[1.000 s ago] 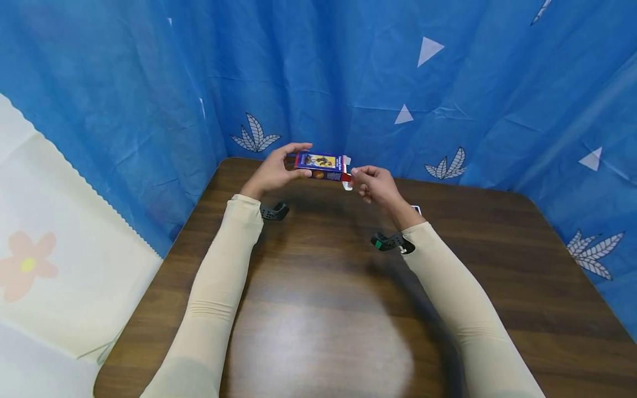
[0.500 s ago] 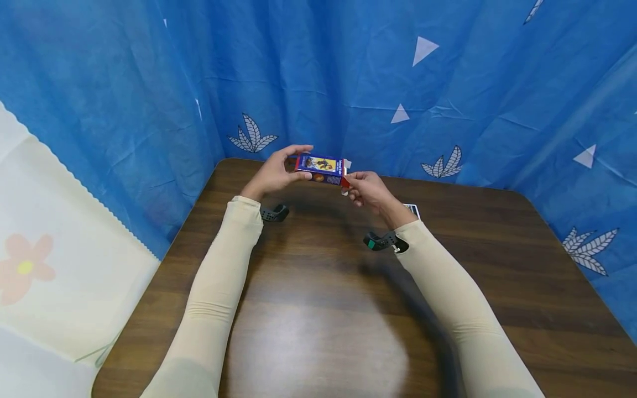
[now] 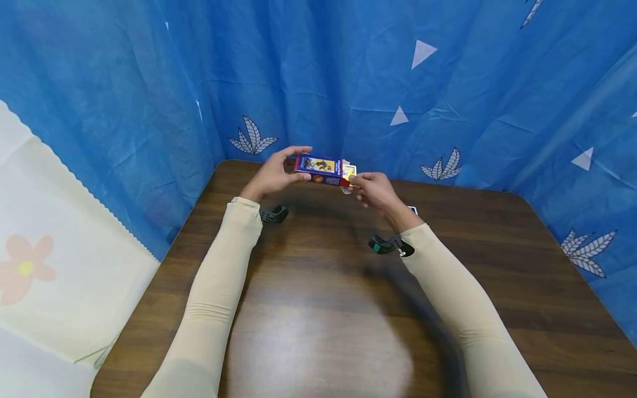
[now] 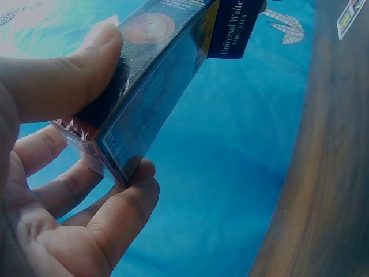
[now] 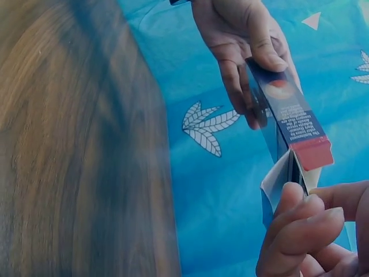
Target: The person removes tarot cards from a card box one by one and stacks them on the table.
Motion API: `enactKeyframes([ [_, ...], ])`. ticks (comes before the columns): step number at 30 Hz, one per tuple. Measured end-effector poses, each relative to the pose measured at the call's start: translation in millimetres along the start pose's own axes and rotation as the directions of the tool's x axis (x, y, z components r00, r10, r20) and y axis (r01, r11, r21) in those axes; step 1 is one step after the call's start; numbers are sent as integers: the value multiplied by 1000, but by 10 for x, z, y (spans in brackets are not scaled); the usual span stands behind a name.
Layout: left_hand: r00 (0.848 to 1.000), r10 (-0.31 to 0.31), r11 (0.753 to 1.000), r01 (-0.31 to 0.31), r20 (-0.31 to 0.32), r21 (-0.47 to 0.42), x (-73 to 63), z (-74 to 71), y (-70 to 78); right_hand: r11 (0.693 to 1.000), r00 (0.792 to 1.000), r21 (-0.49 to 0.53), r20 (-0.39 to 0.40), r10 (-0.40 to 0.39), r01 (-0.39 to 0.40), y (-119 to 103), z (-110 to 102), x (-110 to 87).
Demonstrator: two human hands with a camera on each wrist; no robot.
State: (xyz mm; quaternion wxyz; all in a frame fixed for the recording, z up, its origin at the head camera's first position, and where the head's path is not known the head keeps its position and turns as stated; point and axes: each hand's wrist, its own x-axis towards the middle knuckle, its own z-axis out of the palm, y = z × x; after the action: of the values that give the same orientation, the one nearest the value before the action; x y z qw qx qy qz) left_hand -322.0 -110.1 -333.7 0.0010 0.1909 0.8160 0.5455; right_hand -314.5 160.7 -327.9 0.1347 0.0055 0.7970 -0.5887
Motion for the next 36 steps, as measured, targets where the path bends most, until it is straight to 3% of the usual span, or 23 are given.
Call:
enactKeyframes([
  [4, 1000, 5, 1000, -5, 1, -11, 8, 3, 7, 999, 997, -40, -61, -38, 36, 33, -66, -17],
  [9, 1000, -4, 1000, 4, -4, -22, 15, -1, 22, 996, 985, 9, -149, -88, 90, 77, -153, -41],
  [15, 1000, 0, 1000, 0, 4, -24, 19, -14, 41, 992, 981, 45, -163, -110, 119, 104, -202, -50],
  [22, 1000, -9, 1000, 9, 13, -10, -148, -13, 331, 989, 975, 74, -192, -115, 131, 108, -270, -53],
  [24, 1000, -6, 1000, 6, 13, -14, -151, -12, 334, 984, 969, 94, -212, -128, 150, 114, -298, -52],
  [29, 1000, -1, 1000, 1, 16, -10, -138, -19, 327, 962, 931, 141, -316, -181, 235, 152, -346, -29],
  [33, 1000, 0, 1000, 0, 15, -8, -134, -23, 336, 922, 878, 200, -423, -224, 331, 169, -375, -17],
  [36, 1000, -5, 1000, 5, 14, -13, -135, -25, 336, 907, 832, 176, -493, -254, 382, 166, -399, -9],
])
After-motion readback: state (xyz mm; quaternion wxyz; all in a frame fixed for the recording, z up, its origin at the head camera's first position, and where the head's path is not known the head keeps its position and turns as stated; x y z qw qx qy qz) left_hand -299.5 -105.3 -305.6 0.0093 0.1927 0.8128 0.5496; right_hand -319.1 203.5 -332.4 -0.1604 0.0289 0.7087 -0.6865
